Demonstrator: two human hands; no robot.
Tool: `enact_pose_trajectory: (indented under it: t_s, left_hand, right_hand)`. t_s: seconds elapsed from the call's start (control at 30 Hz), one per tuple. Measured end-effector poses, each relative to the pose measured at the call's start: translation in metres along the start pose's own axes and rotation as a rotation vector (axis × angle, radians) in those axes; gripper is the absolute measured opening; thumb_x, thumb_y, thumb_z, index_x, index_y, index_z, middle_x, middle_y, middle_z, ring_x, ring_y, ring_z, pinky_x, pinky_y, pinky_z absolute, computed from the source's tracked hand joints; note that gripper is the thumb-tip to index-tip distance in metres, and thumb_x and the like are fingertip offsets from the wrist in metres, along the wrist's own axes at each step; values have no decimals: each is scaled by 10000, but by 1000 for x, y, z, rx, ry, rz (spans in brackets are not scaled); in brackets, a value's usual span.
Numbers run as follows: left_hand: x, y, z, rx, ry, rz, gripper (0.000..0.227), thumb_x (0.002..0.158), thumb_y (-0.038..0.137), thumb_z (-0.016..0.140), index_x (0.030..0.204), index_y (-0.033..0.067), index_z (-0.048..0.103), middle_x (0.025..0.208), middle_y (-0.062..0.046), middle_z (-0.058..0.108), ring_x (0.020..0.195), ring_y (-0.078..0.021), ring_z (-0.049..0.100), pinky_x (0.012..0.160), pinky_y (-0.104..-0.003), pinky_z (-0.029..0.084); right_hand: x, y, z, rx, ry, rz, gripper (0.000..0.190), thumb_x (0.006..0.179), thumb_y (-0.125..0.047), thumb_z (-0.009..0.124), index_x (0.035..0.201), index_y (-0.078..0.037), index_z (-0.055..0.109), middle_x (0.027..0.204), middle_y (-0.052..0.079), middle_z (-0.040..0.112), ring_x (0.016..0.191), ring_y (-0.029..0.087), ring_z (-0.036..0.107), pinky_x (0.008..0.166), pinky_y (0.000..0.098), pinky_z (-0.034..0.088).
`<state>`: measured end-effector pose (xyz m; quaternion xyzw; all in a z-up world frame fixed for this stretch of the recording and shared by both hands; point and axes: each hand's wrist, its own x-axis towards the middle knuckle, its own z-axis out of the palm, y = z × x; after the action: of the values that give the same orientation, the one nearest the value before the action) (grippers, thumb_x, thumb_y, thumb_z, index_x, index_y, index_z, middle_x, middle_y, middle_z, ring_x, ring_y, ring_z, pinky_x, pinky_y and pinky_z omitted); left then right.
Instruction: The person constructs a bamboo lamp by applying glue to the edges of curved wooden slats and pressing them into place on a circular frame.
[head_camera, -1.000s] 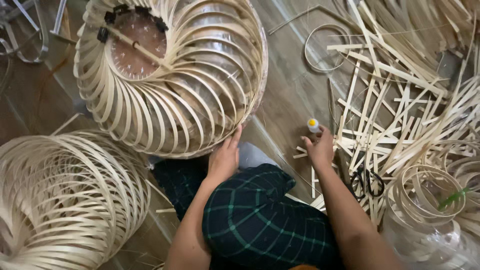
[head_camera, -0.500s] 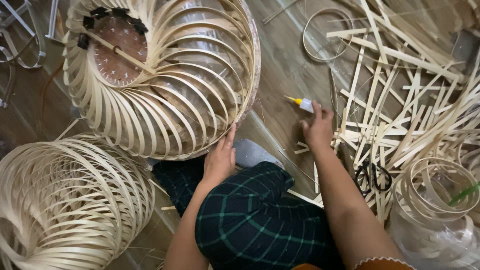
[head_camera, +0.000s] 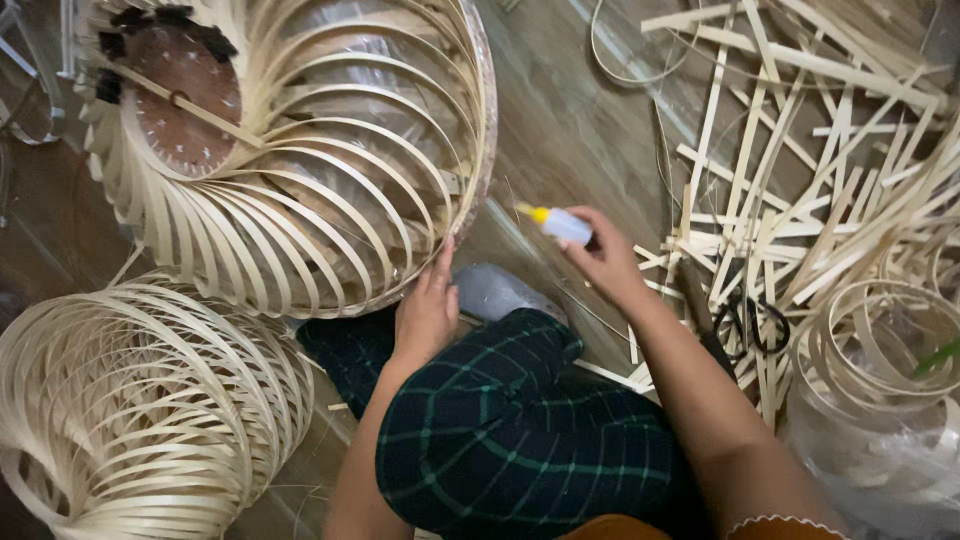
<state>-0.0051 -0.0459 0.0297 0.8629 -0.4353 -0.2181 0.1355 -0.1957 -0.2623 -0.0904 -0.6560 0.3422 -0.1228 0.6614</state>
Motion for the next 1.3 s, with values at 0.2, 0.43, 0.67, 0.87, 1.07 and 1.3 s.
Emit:
enact_pose_trajectory:
  t_s: [0.2,0.43,0.67,0.87,1.07,1.3]
  left_hand:
    - [-1,1,2,-56,-78,-108,798,952,101,598,1638,232,213,1436,-130,586,1133,-382,651,917,-468,538]
    - [0,-1,5,-40,-39,-68,857,909,81,629,1638,210,195,1409,-161,584,1098,-398,642,881,-474,538]
    - [-2,0,6,-22,-44,-79,870,921,81,644,1651,231,195,1374,-147,595,1101,-383,646,920,-465,539]
    - [-3,-2,6,-25,33,25,883,893,55,646,1641,206,202,1471,-154,543,1123,-397,635,920,-471,531]
    - [-20,-1,11,-215,13,-86,734,945,28,600,1605,202,329,1381,-159,566,1100,-309,678,928,-418,549]
    - [-34,0,18,-346,107,-184,737,898,-67,545,1581,151,374,1274,-198,567,1075,-295,671,935,-406,557]
  right_hand:
    - [-18,-79,10,-144,22,-206,448,939,-252,750,1319,-46,633,1211,153,703,1061,218,695,875,321,551]
    - [-15,-107,23,-182,43,-244,434,929,-232,767,1301,-45,643,1163,158,701,902,230,723,759,324,584]
    - [-14,-112,29,-230,96,-260,414,912,-214,781,1268,-41,660,1106,150,714,799,221,731,676,317,587]
    - [-18,-115,30,-228,86,-280,418,916,-236,775,1262,-31,659,1105,154,714,798,224,733,676,320,588]
    - [-29,-115,36,-226,15,-216,429,893,-272,778,1236,-34,675,1029,155,719,760,238,726,676,342,578]
    - [-27,-116,45,-287,26,-280,418,893,-275,778,1221,-37,677,1026,166,720,749,259,715,674,357,570]
